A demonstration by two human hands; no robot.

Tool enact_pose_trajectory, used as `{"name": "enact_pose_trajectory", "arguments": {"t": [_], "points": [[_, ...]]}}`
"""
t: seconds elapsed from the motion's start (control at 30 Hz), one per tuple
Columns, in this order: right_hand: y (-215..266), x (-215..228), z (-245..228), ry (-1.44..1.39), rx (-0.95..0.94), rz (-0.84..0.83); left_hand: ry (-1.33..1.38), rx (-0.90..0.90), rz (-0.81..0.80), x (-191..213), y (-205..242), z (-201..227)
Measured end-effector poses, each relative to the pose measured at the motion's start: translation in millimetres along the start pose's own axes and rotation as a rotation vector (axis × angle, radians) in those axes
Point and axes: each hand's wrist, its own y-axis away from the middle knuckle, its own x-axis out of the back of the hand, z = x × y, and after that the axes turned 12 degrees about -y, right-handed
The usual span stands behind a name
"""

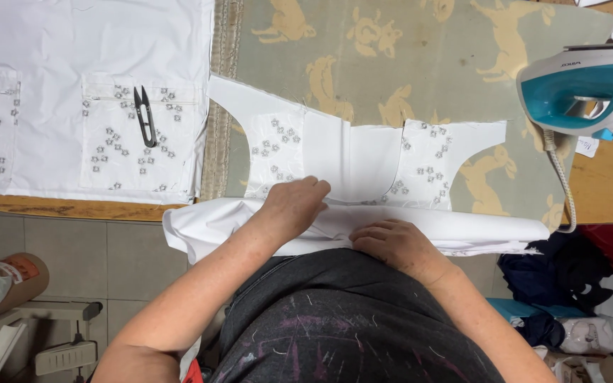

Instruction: The person folds a white patterned garment on a wooden table, aligning the edges and smoothing the fabric by hand. They then lift the folded item and shake it out to straighten the material.

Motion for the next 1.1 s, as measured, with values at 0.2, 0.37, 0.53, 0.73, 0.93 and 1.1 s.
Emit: {"name": "enact_pose_trajectory", "arguments": {"t": [0.2, 0.37, 0.53, 0.73, 0.93, 1.1], "points": [[9.8, -6.8, 5.5, 0.022, -0.003, -0.057, 0.016, -0.012, -0.14, 22.0, -1.8, 8.8], [16.2, -11.8, 6.0, 0.031, 0.036, -0.036, 0.14, 0.02, -0.102, 22.4, 9.0, 17.4], [26.1, -27.1, 13.9, 0.015, 0.075, -0.021, 0.153, -0.009, -0.072, 23.8, 16.1, 25.2], [31.2, -31.4, 14.5, 0.014, 0.111, -0.038, 0.079, -0.073, 0.013, 4.4, 27.5, 38.0], [36.0, -41.6, 19.3, 0.044, 0.129, 0.003, 0.071, -0.026, 0.048, -20.8, 27.6, 38.0], [43.9, -56.5, 27.2, 0.011, 0.009, 0.031, 0.068, -0.112, 0.222, -5.8, 49.9, 52.4]]}}
